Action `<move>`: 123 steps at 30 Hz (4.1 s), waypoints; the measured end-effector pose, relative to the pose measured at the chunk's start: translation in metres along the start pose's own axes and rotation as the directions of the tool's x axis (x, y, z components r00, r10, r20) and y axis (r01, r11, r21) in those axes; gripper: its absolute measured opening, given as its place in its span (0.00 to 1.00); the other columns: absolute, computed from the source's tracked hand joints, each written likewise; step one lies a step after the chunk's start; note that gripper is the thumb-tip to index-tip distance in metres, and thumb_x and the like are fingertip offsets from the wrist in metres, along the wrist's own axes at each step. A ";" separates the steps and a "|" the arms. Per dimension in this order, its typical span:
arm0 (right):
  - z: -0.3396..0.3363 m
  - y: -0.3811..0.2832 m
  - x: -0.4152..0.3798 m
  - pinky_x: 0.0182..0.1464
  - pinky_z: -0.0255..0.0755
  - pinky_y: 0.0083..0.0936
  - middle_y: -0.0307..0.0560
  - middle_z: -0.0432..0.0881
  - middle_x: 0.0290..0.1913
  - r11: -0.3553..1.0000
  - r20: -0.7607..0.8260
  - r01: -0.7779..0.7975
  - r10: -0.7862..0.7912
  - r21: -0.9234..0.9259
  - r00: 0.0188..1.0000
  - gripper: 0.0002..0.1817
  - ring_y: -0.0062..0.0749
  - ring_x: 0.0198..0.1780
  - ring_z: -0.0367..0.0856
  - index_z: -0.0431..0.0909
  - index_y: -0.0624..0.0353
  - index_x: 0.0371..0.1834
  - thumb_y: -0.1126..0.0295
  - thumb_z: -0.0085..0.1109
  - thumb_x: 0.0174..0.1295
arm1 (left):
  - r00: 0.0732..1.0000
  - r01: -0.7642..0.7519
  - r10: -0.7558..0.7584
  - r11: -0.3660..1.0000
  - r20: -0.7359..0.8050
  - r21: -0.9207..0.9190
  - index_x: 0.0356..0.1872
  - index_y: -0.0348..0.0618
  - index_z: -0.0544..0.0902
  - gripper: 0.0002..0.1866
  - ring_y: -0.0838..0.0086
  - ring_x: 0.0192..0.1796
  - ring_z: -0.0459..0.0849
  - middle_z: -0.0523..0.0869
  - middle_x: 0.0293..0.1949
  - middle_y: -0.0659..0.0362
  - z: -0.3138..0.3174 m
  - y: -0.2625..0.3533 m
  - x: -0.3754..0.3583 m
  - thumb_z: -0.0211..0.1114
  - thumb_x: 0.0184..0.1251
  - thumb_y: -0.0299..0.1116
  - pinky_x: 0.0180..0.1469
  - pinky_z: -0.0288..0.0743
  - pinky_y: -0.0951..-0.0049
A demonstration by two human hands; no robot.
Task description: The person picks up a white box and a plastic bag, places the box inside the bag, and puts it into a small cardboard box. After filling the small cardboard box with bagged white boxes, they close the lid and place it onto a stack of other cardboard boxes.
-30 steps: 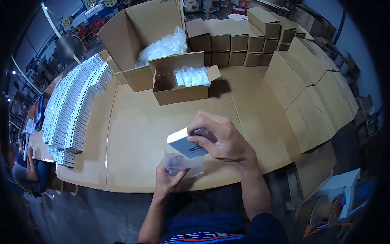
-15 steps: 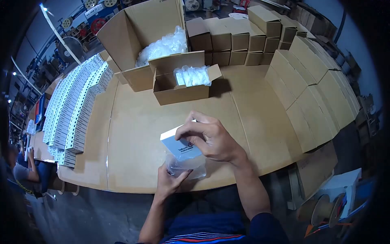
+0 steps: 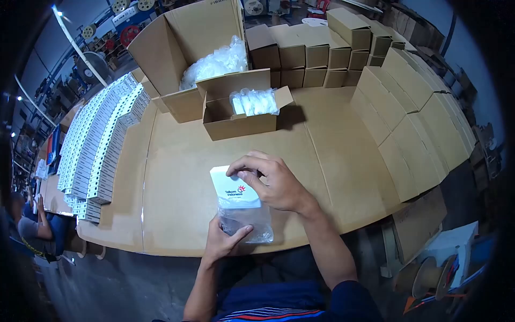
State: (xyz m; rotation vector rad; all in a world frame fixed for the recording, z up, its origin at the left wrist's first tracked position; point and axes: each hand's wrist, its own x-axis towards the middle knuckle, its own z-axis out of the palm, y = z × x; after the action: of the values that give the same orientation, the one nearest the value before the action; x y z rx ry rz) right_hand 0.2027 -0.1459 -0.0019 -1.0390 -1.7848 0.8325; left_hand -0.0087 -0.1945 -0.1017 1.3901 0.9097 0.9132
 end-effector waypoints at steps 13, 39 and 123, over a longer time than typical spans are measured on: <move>0.010 0.026 -0.010 0.56 0.79 0.24 0.45 0.88 0.47 0.946 -0.079 -0.151 0.180 0.286 0.980 0.09 0.23 0.49 0.85 0.84 0.65 0.53 0.76 0.58 0.75 | 0.989 0.096 -0.119 0.967 -0.086 -0.236 0.52 0.32 0.82 0.10 0.79 0.45 0.85 0.88 0.45 0.59 -0.001 -0.026 -0.002 0.68 0.75 0.24 0.50 0.80 0.75; 0.034 0.069 -0.073 0.57 0.79 0.20 0.42 0.84 0.49 0.658 0.026 -0.343 0.441 0.671 0.897 0.18 0.21 0.50 0.84 0.78 0.67 0.60 0.75 0.68 0.70 | 0.967 -0.069 -0.062 0.872 -0.249 -0.485 0.66 0.30 0.77 0.20 0.75 0.56 0.83 0.85 0.57 0.55 -0.003 -0.032 0.006 0.55 0.86 0.36 0.61 0.77 0.71; -0.003 0.010 -0.048 0.49 0.80 0.36 0.46 0.84 0.45 0.903 0.225 0.257 -0.186 -0.343 0.956 0.12 0.42 0.49 0.83 0.82 0.58 0.41 0.72 0.74 0.58 | 0.912 -0.405 0.408 0.884 0.036 0.233 0.48 0.45 0.78 0.20 0.65 0.51 0.90 0.91 0.41 0.59 -0.039 0.018 0.032 0.79 0.59 0.24 0.82 0.42 0.36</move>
State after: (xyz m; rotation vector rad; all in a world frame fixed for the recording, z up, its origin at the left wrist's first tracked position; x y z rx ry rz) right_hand 0.2208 -0.1847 -0.0264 -0.9877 -2.2344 0.4718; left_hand -0.0318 -0.1507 -0.0825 1.8271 0.7650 1.1579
